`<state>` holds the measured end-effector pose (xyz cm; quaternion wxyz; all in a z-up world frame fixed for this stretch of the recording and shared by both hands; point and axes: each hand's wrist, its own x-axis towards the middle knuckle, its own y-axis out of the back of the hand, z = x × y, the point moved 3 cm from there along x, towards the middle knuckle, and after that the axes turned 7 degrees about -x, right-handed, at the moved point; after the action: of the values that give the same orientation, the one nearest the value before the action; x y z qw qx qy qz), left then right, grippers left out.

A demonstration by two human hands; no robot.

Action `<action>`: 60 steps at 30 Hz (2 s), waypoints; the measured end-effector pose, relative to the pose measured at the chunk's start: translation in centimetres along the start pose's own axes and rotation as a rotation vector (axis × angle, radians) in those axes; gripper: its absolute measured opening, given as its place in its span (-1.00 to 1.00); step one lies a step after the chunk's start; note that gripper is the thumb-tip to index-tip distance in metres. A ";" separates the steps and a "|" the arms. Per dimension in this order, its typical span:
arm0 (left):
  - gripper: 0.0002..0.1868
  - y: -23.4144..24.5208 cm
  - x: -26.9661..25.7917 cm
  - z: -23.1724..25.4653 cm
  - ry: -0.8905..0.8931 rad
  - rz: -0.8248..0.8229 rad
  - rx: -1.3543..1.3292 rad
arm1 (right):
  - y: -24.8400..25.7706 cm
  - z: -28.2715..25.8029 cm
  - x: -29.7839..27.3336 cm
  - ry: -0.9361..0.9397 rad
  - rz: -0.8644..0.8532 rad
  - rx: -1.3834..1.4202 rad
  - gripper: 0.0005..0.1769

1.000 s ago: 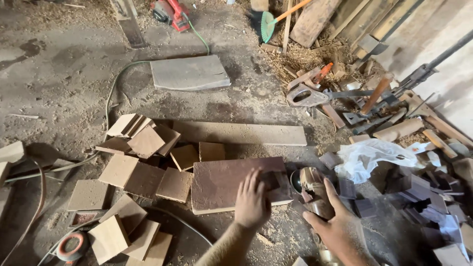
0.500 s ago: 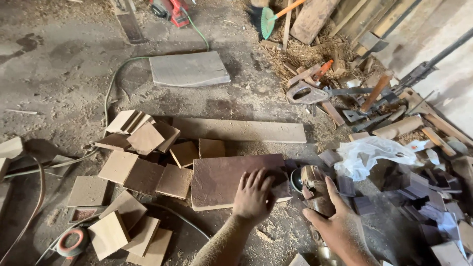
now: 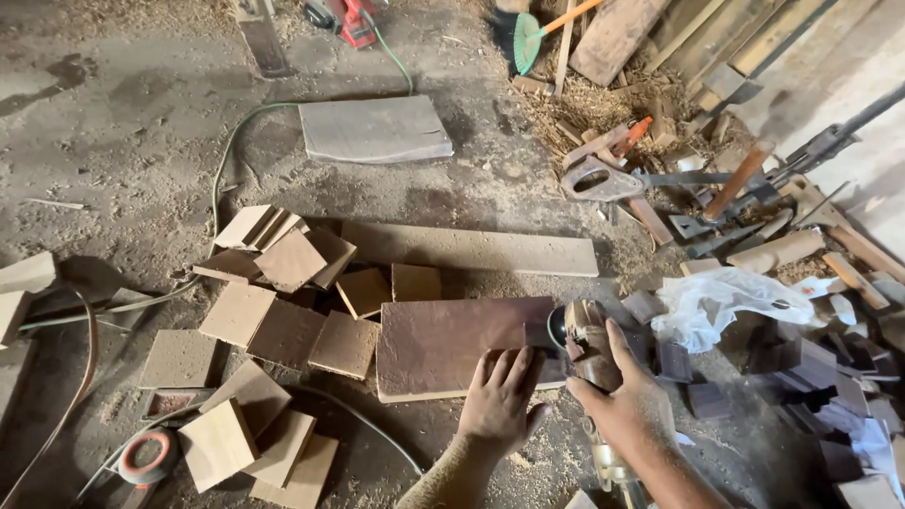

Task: Sanding the edges of a wooden block using a handheld angle grinder

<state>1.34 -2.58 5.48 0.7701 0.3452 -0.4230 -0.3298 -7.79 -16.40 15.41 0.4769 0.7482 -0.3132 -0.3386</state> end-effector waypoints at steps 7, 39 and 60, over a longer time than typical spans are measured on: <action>-0.22 -1.7 -0.2 -0.9 0.004 -0.073 0.058 | -2.7 0.8 1.5 0.080 0.044 0.258 0.27; -0.25 -3.3 0.2 -1.3 -0.025 -0.150 0.075 | -0.8 -1.9 1.5 0.110 -0.077 -0.177 0.19; -0.24 -2.1 0.4 -1.2 -0.070 -0.079 0.050 | -1.2 -2.5 1.4 0.126 -0.059 -0.157 0.15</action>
<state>2.10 -3.72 3.50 0.7324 0.3691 -0.4437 -0.3611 -4.81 -15.78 14.77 0.5427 0.7373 -0.2328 -0.3282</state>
